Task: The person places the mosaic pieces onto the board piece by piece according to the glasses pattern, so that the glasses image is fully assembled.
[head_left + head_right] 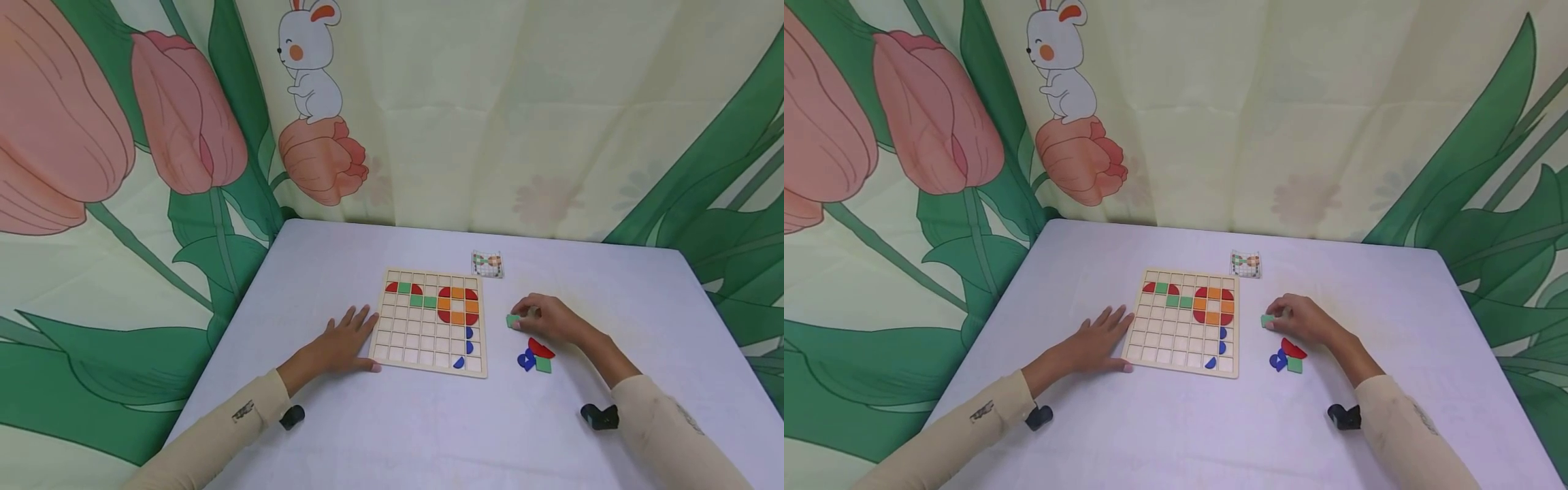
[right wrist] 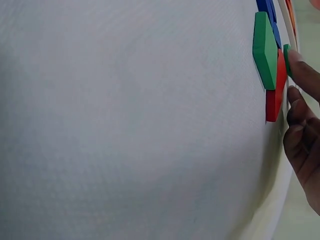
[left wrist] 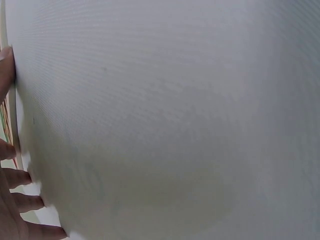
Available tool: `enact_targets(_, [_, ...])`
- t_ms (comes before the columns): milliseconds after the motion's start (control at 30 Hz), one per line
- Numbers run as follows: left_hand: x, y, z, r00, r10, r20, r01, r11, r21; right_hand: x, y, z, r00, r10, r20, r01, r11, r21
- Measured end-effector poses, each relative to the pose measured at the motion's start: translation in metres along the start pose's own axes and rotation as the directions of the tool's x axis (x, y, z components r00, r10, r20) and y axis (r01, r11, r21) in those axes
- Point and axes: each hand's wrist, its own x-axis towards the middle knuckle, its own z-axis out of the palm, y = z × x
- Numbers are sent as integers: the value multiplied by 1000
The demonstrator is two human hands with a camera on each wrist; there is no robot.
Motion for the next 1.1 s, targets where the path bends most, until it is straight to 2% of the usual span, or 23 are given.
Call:
enact_targets(433, [1, 0, 2, 1000, -11, 6, 11, 1000, -6, -5, -11, -8, 997, -3, 74, 0, 999, 39])
enact_targets(600, [1, 1, 2, 1000, -12, 5, 12, 1000, 1, -5, -18, -9, 995, -2, 100, -8, 996, 93])
enact_targets(767, [0, 0, 2, 1000, -13, 8, 13, 1000, -3, -1, -28, -7, 991, -31, 131, 11, 988, 156])
enact_targets(1100, [1, 0, 2, 1000, -19, 15, 19, 1000, -6, 17, -52, 6, 982, -100, 163, 69, 980, 185])
